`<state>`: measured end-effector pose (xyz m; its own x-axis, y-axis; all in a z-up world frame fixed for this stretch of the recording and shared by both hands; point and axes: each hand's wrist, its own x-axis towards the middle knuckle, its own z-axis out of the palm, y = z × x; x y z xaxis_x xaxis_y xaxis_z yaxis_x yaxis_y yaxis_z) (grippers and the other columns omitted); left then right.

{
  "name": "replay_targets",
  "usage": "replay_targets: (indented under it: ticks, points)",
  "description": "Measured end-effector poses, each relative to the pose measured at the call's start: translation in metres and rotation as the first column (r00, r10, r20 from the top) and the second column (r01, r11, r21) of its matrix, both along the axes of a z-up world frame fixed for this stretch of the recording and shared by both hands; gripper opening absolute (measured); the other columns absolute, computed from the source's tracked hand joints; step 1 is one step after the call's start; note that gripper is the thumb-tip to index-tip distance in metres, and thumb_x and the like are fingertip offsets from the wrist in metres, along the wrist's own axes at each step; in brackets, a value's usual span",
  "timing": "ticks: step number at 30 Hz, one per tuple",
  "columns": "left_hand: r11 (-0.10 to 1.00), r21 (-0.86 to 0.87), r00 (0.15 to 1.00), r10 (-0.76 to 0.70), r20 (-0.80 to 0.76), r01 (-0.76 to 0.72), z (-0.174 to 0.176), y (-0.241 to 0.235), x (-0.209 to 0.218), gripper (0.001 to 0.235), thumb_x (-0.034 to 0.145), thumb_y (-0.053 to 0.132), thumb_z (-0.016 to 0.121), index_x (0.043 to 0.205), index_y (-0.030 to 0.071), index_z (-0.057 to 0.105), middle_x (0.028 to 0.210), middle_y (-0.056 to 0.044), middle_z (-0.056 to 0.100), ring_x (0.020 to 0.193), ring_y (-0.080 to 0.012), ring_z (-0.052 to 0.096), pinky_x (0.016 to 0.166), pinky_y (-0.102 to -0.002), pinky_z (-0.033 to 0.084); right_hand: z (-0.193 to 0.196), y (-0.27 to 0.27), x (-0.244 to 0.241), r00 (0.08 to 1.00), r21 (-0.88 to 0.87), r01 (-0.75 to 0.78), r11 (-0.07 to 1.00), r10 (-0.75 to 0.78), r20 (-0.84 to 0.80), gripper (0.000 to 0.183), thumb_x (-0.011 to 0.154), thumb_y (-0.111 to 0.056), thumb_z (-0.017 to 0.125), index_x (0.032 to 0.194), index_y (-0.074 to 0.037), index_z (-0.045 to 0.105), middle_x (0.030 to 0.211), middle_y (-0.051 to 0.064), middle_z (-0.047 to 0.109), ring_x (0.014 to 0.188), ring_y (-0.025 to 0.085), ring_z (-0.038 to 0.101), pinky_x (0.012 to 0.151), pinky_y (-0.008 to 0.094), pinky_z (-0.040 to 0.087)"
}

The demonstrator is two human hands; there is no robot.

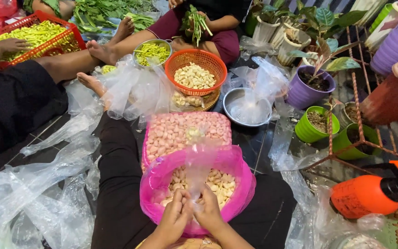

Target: The person sits on the floor and sorts garlic cloves from a pink mesh bag into small clear plastic bags. They repeatedly scoop cloves, place them into bags, and set the filled bags aside.

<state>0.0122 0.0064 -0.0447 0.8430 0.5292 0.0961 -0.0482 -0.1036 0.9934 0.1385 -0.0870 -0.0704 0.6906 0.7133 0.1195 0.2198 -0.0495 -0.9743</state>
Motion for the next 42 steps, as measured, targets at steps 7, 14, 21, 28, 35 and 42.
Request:
replay_targets:
  ticks: [7, 14, 21, 28, 35, 42]
  points:
    - [0.982, 0.059, 0.983, 0.183, -0.029, -0.181, -0.058, 0.015, 0.007, 0.034, 0.081, -0.001, 0.067, 0.112, 0.014, 0.060, 0.082, -0.002, 0.068, 0.067, -0.0120, 0.068, 0.065, -0.026, 0.055, -0.003, 0.001, 0.006, 0.925, 0.264, -0.164, 0.950, 0.241, -0.293, 0.013, 0.084, -0.002, 0.077, 0.090, -0.011, 0.069, 0.086, 0.002, 0.066, 0.078, 0.015, 0.062, 0.074, 0.029, 0.050]
    - [0.886, -0.377, 0.963, 0.253, -0.095, -0.270, -0.046, 0.006, 0.007, 0.033, 0.079, -0.015, 0.064, 0.102, 0.010, 0.064, 0.075, -0.002, 0.041, 0.061, -0.0093, 0.045, 0.050, -0.029, 0.065, -0.043, 0.003, 0.013, 0.960, 0.172, -0.054, 0.984, 0.098, -0.262, 0.031, 0.079, -0.005, 0.084, 0.062, -0.012, 0.059, 0.073, -0.001, 0.054, 0.069, 0.009, 0.049, 0.064, 0.026, 0.038]
    - [0.973, 0.209, 0.987, 0.071, 0.146, -0.101, -0.015, 0.003, 0.009, 0.013, 0.093, 0.021, 0.063, 0.083, 0.013, 0.066, 0.107, -0.003, 0.065, 0.103, -0.0178, 0.065, 0.093, -0.034, 0.045, -0.029, 0.000, 0.023, 0.993, 0.215, 0.098, 0.972, -0.108, 0.037, 0.051, 0.078, 0.003, 0.079, 0.059, -0.016, 0.036, 0.067, -0.001, 0.044, 0.068, 0.014, 0.043, 0.062, 0.029, 0.032]
    - [0.934, 0.299, 0.981, -0.190, -0.043, 0.194, -0.022, -0.010, 0.009, 0.021, 0.101, 0.023, 0.053, 0.083, 0.015, 0.047, 0.079, -0.001, 0.052, 0.074, -0.0158, 0.047, 0.069, -0.034, 0.038, -0.014, -0.002, 0.021, 0.972, 0.133, 0.127, 0.983, -0.150, 0.179, 0.020, 0.077, -0.007, 0.064, 0.067, -0.014, 0.049, 0.069, -0.001, 0.051, 0.073, 0.016, 0.045, 0.067, 0.032, 0.034]
    - [0.932, 0.341, 0.993, 0.119, 0.025, -0.121, -0.055, 0.009, 0.013, 0.042, 0.068, 0.004, 0.057, 0.104, 0.013, 0.079, 0.098, -0.002, 0.083, 0.091, -0.0199, 0.075, 0.081, -0.032, 0.053, -0.021, -0.001, 0.024, 0.990, 0.153, -0.003, 0.988, 0.025, -0.140, 0.031, 0.069, 0.013, 0.064, 0.075, -0.016, 0.054, 0.072, -0.003, 0.052, 0.064, 0.010, 0.045, 0.059, 0.025, 0.033]
    - [0.953, 0.202, 0.974, -0.221, -0.044, 0.225, -0.023, -0.004, 0.013, 0.020, 0.084, 0.020, 0.072, 0.101, 0.010, 0.073, 0.099, -0.003, 0.069, 0.093, -0.0154, 0.065, 0.078, -0.029, 0.051, -0.034, 0.000, 0.026, 0.991, 0.246, 0.130, 0.960, -0.132, -0.009, 0.041, 0.069, 0.006, 0.068, 0.065, -0.018, 0.036, 0.076, 0.001, 0.055, 0.077, 0.017, 0.054, 0.074, 0.031, 0.039]
